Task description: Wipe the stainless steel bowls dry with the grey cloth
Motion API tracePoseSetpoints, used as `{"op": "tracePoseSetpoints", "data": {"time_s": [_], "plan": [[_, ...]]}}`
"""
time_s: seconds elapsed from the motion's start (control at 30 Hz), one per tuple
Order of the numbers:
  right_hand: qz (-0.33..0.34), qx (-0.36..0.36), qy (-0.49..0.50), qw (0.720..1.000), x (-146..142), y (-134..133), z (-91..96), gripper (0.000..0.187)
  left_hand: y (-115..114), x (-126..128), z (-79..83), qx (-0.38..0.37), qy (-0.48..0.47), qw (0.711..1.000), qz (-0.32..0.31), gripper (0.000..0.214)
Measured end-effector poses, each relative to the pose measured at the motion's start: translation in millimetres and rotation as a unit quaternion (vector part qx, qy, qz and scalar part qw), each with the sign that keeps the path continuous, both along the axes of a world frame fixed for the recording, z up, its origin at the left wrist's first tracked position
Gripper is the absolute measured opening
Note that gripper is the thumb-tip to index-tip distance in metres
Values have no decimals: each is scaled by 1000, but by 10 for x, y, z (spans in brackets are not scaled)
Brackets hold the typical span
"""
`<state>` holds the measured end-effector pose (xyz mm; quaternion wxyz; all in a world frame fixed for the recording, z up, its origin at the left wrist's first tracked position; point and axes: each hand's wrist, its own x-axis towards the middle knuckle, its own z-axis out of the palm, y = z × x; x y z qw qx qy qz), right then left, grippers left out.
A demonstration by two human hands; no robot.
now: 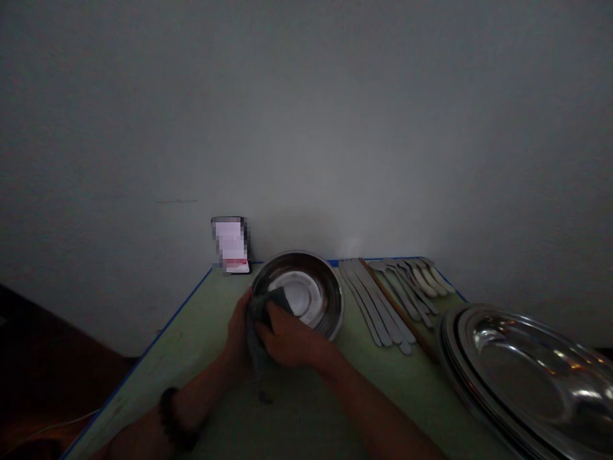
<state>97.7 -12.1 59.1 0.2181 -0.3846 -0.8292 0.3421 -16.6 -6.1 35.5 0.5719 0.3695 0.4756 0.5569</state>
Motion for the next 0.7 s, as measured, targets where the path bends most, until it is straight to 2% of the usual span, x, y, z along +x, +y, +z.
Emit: {"op": "tracePoseSetpoints", "data": {"time_s": [0.07,0.17,0.3,0.37,0.43,0.5,0.57,0.7], "plan": [[7,37,-123,992,89,-5,4,27,21,-20,-18,-14,-30,998,60,40],[-66,78,-256,961,225,-17,6,30,31,-19,-67,29,-26,994,100,38],[-210,111,-291,927,329,22,9,39,-8,31,-75,74,-21,995,63,44],[-274,147,-293,904,338,86,1,43,-37,73,-62,60,-45,997,34,48],[-306,189,-273,892,319,161,-27,42,-60,117,-55,39,-74,996,-8,52],[-305,207,-224,902,277,217,-74,36,-71,147,-56,17,-96,994,-44,51],[-291,195,-158,923,221,231,-122,32,-73,150,-59,-19,-115,991,-67,46],[-199,139,-52,969,130,145,-135,33,-86,113,-27,-111,-155,976,-101,46]]}}
